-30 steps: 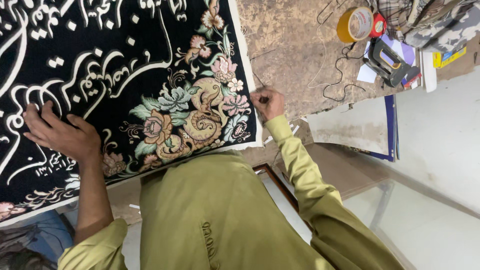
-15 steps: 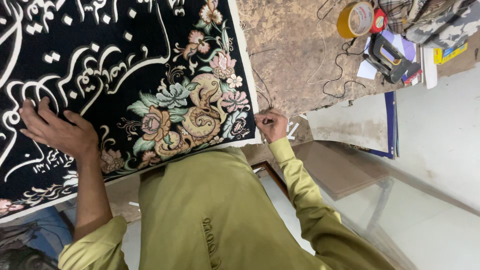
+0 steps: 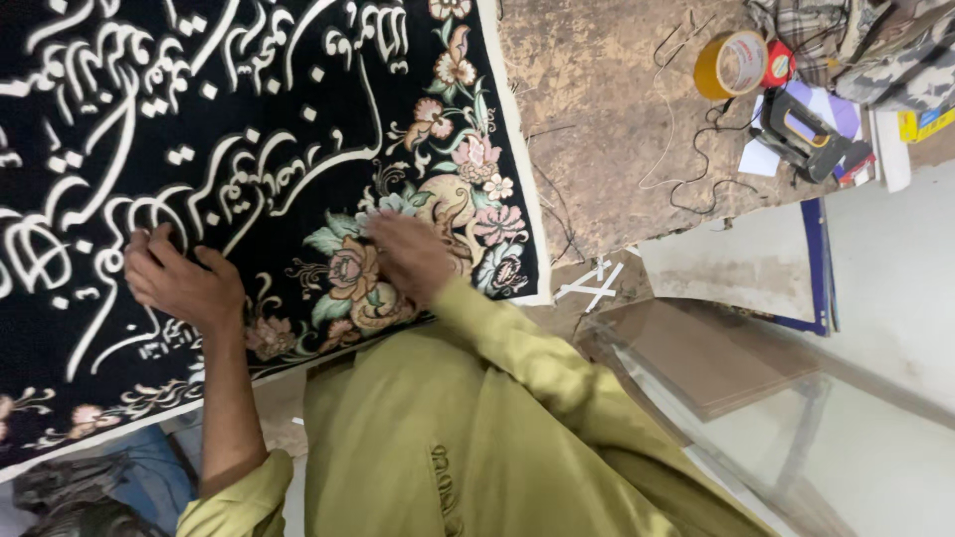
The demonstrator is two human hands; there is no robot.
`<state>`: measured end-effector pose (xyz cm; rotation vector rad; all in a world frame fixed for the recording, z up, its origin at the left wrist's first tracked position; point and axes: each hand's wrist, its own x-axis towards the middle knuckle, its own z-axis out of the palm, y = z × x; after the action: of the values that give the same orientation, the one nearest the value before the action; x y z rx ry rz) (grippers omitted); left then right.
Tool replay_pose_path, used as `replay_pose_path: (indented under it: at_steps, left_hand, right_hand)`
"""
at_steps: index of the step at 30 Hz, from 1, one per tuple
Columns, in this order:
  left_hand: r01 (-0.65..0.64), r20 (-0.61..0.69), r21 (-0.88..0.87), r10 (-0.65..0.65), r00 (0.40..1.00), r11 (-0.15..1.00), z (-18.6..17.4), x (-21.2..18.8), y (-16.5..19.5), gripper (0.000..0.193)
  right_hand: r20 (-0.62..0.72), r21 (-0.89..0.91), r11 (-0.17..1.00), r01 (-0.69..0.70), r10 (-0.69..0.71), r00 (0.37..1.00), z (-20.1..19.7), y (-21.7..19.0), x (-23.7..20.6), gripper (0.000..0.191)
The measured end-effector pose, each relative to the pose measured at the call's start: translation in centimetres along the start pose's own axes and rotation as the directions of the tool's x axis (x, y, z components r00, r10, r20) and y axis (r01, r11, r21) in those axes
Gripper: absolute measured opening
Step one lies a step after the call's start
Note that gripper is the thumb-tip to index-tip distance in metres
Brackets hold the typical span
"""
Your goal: The person repeatedly smooths a large black textile with white calligraphy and floral patterns on a workbench using both hands. The person moves their hands across the surface, pressing and flattening the material to remove wrinkles and ensure it lies flat.
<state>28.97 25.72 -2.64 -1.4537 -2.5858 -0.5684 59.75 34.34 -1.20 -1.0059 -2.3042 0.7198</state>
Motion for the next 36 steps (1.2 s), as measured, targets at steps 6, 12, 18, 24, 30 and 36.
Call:
replay_pose_path:
  at_steps: [6,12,18,24,30,36]
  left_hand:
    - [-0.055,0.054,-0.066,0.059,0.997,0.996,-1.0,1.3,-2.0,0.026]
    - [-0.245,-0.093,0.043,0.248,0.964,0.968,0.2,0.8,-2.6,0.025]
    - [-0.226,0.021,-0.098,0.229,0.973,0.969,-0.5,2.7,-3.0,0.031]
    - [-0.367,-0.075,-0.299,0.362,0.929,0.881,1.5,7.9,-4.6,0.049]
    - [-0.382,-0.057,-0.080,0.379,0.924,0.921,2.9,8.2,-5.0,0.054]
    - [-0.331,0.054,-0.093,0.337,0.940,0.939,2.0,7.9,-5.6,0.057]
  right_hand:
    - [0.218,-0.039,0.996,0.086,-0.076,0.973,8.3,-6.1,6.5,0.072]
    - [0.146,-0.229,0.927,-0.297,0.334,0.931,4.6,-4.9,9.3,0.099]
    - [0.073,-0.262,0.943,-0.207,0.233,0.970,6.4,-6.6,14.4,0.099]
    - [0.137,-0.201,0.979,-0.035,0.064,0.988,12.4,-10.2,12.4,0.093]
    - [0.014,-0.250,0.919,-0.304,0.317,0.948,0.7,0.6,9.0,0.091]
    - [0.046,-0.650,0.659,-0.379,0.532,0.845,-6.0,10.0,7.5,0.097]
